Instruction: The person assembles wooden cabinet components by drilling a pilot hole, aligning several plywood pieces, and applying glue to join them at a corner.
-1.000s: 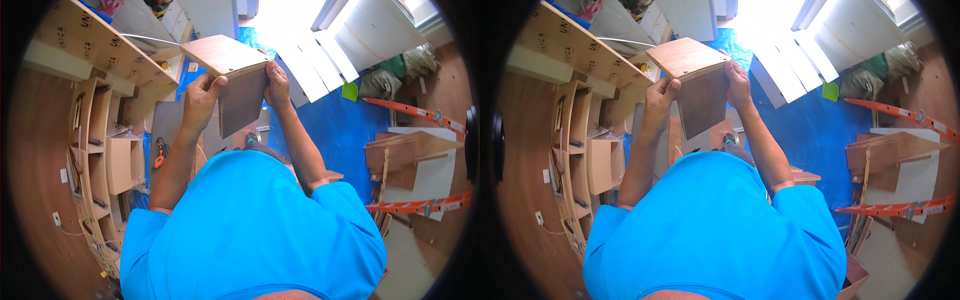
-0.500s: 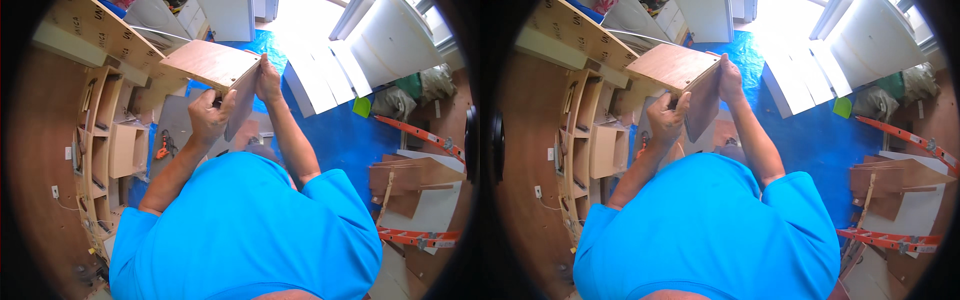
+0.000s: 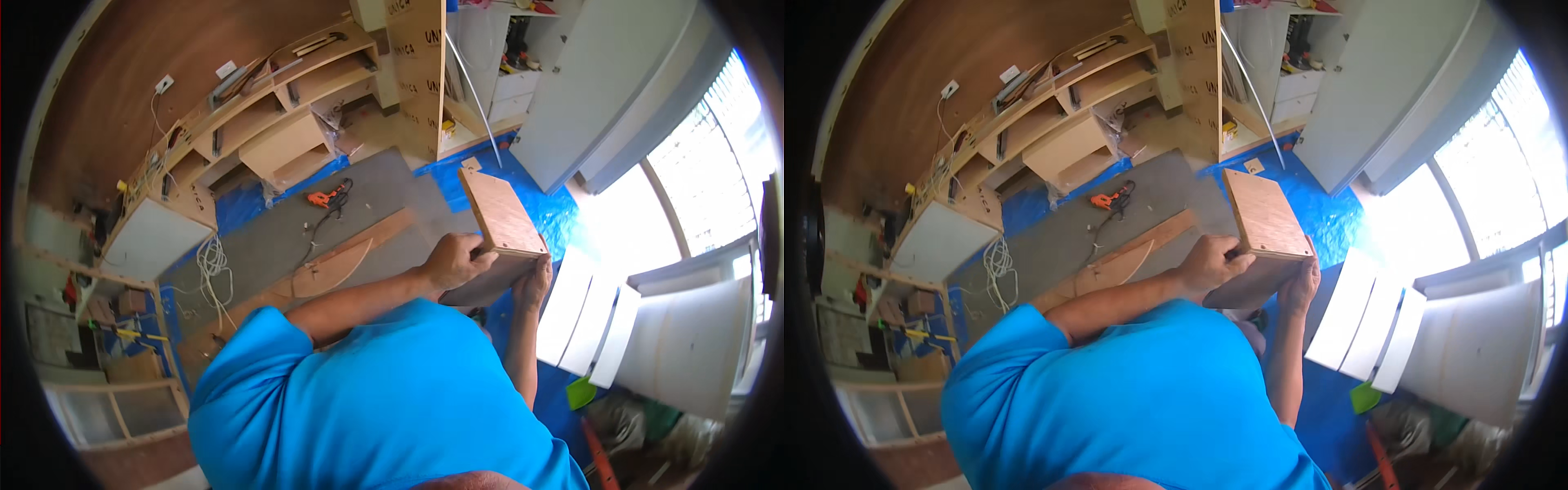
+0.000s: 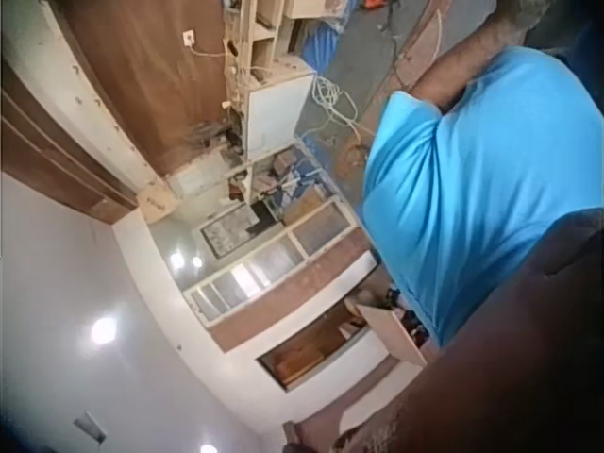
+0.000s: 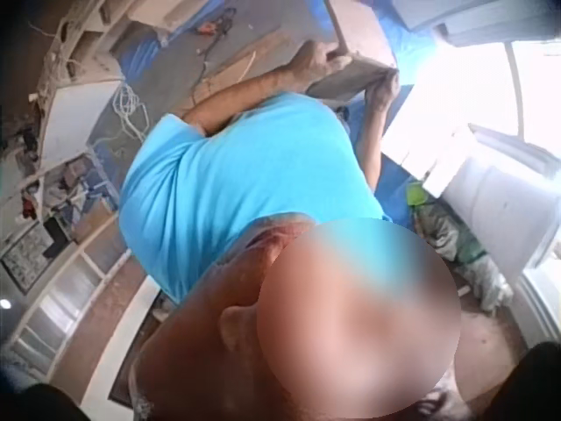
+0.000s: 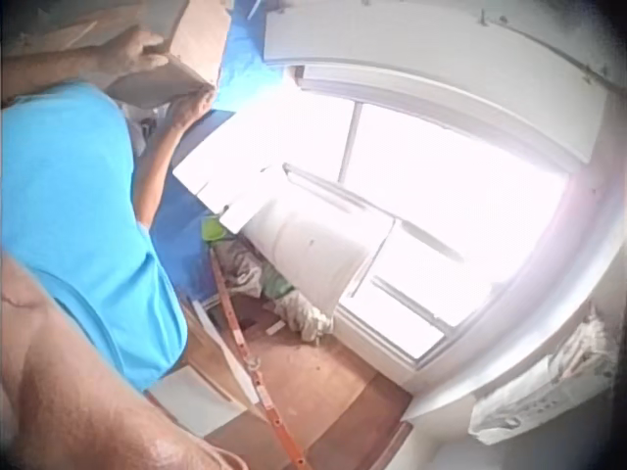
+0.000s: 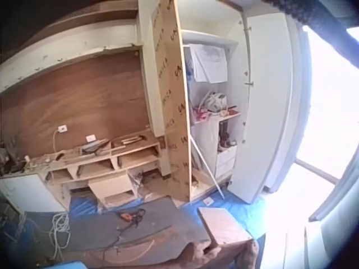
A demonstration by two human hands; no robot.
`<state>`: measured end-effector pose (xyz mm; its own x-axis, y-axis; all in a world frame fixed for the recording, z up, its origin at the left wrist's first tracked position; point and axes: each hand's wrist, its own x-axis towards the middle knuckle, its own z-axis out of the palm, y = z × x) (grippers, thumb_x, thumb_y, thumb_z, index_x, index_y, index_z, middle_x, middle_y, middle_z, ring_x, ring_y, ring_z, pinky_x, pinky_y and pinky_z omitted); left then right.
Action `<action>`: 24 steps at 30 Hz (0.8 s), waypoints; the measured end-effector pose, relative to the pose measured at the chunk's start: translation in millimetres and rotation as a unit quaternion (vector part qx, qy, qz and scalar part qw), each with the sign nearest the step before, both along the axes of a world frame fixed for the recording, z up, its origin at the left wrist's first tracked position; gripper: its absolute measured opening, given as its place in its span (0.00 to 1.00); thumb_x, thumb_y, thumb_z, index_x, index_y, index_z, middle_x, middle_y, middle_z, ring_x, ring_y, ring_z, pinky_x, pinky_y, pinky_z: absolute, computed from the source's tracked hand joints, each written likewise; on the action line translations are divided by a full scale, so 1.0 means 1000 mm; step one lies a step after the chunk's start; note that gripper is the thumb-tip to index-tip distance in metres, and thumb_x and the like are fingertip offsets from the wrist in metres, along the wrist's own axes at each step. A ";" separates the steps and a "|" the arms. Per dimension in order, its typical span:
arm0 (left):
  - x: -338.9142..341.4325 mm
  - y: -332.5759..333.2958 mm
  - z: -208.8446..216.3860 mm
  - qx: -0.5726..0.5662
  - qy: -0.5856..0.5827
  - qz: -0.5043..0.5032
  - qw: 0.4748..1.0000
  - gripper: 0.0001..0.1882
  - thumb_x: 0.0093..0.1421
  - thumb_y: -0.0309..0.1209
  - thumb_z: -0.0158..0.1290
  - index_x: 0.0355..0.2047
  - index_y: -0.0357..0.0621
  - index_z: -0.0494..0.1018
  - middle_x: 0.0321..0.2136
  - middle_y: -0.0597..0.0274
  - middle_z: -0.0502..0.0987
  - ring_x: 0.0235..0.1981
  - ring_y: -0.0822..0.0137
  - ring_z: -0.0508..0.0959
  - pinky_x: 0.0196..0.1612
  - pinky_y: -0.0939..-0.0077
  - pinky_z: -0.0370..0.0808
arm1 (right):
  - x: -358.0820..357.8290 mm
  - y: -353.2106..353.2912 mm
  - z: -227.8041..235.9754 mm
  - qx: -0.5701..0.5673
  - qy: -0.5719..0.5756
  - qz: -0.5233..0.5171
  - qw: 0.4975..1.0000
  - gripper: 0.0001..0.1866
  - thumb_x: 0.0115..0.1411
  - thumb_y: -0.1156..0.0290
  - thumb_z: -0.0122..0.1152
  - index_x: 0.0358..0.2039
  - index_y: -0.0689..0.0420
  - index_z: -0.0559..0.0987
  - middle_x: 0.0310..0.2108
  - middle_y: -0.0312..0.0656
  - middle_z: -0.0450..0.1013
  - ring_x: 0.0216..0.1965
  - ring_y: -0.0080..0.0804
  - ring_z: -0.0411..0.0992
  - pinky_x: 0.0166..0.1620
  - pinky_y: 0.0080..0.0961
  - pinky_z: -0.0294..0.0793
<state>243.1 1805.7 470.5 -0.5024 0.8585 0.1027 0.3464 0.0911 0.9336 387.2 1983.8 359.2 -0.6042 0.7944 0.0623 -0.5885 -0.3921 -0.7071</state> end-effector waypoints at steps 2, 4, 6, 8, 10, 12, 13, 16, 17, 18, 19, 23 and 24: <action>0.017 0.025 -0.012 0.027 -0.073 0.037 0.996 0.18 0.67 0.38 0.63 0.38 0.30 0.81 0.32 0.52 0.84 0.35 0.65 0.83 0.39 0.63 0.79 | 0.013 0.044 0.000 0.041 -0.035 0.018 0.998 0.34 0.75 0.55 0.58 0.69 0.69 0.68 0.64 0.54 0.73 0.64 0.41 0.72 0.69 0.37 0.68; 0.022 0.048 -0.043 0.053 -0.175 0.067 0.981 0.19 0.69 0.41 0.62 0.42 0.32 0.80 0.40 0.58 0.84 0.42 0.68 0.81 0.49 0.69 0.77 | 0.010 0.084 0.016 0.116 -0.091 0.034 0.988 0.31 0.74 0.58 0.60 0.68 0.68 0.71 0.63 0.52 0.74 0.64 0.39 0.72 0.68 0.36 0.68; 0.025 0.057 -0.072 0.129 -0.348 0.104 0.923 0.23 0.71 0.48 0.59 0.47 0.37 0.81 0.42 0.60 0.84 0.47 0.68 0.80 0.53 0.68 0.76 | 0.003 0.110 0.045 0.211 -0.151 0.058 0.964 0.29 0.70 0.63 0.61 0.65 0.68 0.74 0.61 0.50 0.76 0.62 0.37 0.73 0.67 0.34 0.68; 0.037 0.072 -0.037 0.181 -0.539 0.140 0.811 0.18 0.71 0.46 0.59 0.46 0.43 0.79 0.38 0.66 0.80 0.43 0.70 0.77 0.54 0.70 0.72 | -0.012 0.130 0.060 0.216 -0.128 0.100 0.963 0.27 0.66 0.66 0.61 0.63 0.68 0.77 0.58 0.48 0.78 0.58 0.35 0.74 0.64 0.29 0.69; 0.030 0.072 -0.022 0.230 -0.405 0.155 0.871 0.15 0.70 0.42 0.60 0.45 0.42 0.78 0.36 0.65 0.79 0.41 0.70 0.77 0.53 0.67 0.75 | -0.031 0.134 0.063 0.237 -0.113 0.131 0.956 0.29 0.66 0.63 0.61 0.63 0.67 0.76 0.58 0.47 0.78 0.55 0.30 0.74 0.61 0.27 0.70; 0.026 0.070 -0.017 0.265 -0.447 0.150 0.841 0.13 0.68 0.33 0.60 0.48 0.38 0.77 0.37 0.63 0.79 0.41 0.69 0.77 0.52 0.68 0.75 | -0.046 0.131 0.061 0.245 -0.049 0.187 0.950 0.30 0.67 0.64 0.59 0.67 0.65 0.71 0.59 0.51 0.76 0.58 0.34 0.73 0.64 0.32 0.68; 0.024 0.063 -0.012 0.268 -0.449 0.167 0.836 0.14 0.68 0.31 0.60 0.49 0.37 0.76 0.37 0.63 0.79 0.41 0.69 0.77 0.52 0.69 0.75 | -0.054 0.123 0.068 0.258 -0.022 0.202 0.945 0.29 0.68 0.66 0.58 0.67 0.64 0.69 0.58 0.53 0.76 0.59 0.35 0.73 0.65 0.33 0.67; 0.023 0.056 -0.019 0.296 -0.423 0.231 0.825 0.17 0.67 0.29 0.60 0.53 0.34 0.75 0.39 0.62 0.79 0.41 0.70 0.77 0.52 0.69 0.75 | -0.070 0.112 0.066 0.265 -0.028 0.271 0.925 0.34 0.71 0.61 0.57 0.72 0.62 0.64 0.65 0.52 0.72 0.67 0.38 0.67 0.71 0.37 0.59; 0.025 0.059 -0.028 0.304 -0.418 0.244 0.820 0.17 0.67 0.29 0.60 0.53 0.34 0.75 0.39 0.62 0.79 0.41 0.70 0.77 0.52 0.69 0.75 | -0.075 0.118 0.062 0.267 -0.024 0.287 0.920 0.34 0.71 0.61 0.57 0.72 0.62 0.64 0.65 0.52 0.72 0.67 0.38 0.67 0.71 0.37 0.59; 0.022 0.054 -0.033 0.286 -0.385 0.267 0.836 0.19 0.66 0.29 0.61 0.54 0.34 0.74 0.39 0.63 0.79 0.41 0.70 0.77 0.52 0.70 0.75 | -0.079 0.115 0.060 0.271 -0.055 0.303 0.912 0.34 0.72 0.61 0.56 0.73 0.62 0.62 0.67 0.52 0.70 0.69 0.39 0.66 0.72 0.37 0.58; 0.018 0.051 -0.038 0.267 -0.352 0.288 0.850 0.20 0.66 0.29 0.61 0.56 0.33 0.74 0.40 0.63 0.79 0.41 0.70 0.77 0.52 0.70 0.75 | -0.085 0.112 0.059 0.276 -0.086 0.316 0.904 0.34 0.73 0.61 0.56 0.74 0.62 0.61 0.69 0.52 0.68 0.70 0.40 0.64 0.73 0.38 0.56; -0.018 0.035 -0.044 0.262 -0.321 0.293 0.861 0.21 0.65 0.29 0.62 0.56 0.32 0.75 0.40 0.63 0.80 0.42 0.70 0.77 0.52 0.70 0.74 | -0.120 0.099 0.059 0.366 -0.182 0.325 0.853 0.32 0.77 0.62 0.53 0.75 0.63 0.61 0.73 0.51 0.63 0.73 0.41 0.60 0.73 0.38 0.59; -0.026 0.034 -0.051 0.261 -0.318 0.306 0.858 0.21 0.65 0.29 0.63 0.55 0.32 0.75 0.40 0.63 0.80 0.43 0.70 0.78 0.52 0.70 0.74 | -0.127 0.098 0.059 0.380 -0.190 0.326 0.845 0.32 0.77 0.61 0.53 0.75 0.63 0.62 0.72 0.52 0.64 0.73 0.41 0.61 0.73 0.38 0.59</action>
<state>217.2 1839.7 419.2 -0.9400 0.3339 -0.0699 -0.2129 -0.4143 0.8849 260.5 2081.9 418.3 -0.9888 0.1032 0.1082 -0.0972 0.1057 -0.9896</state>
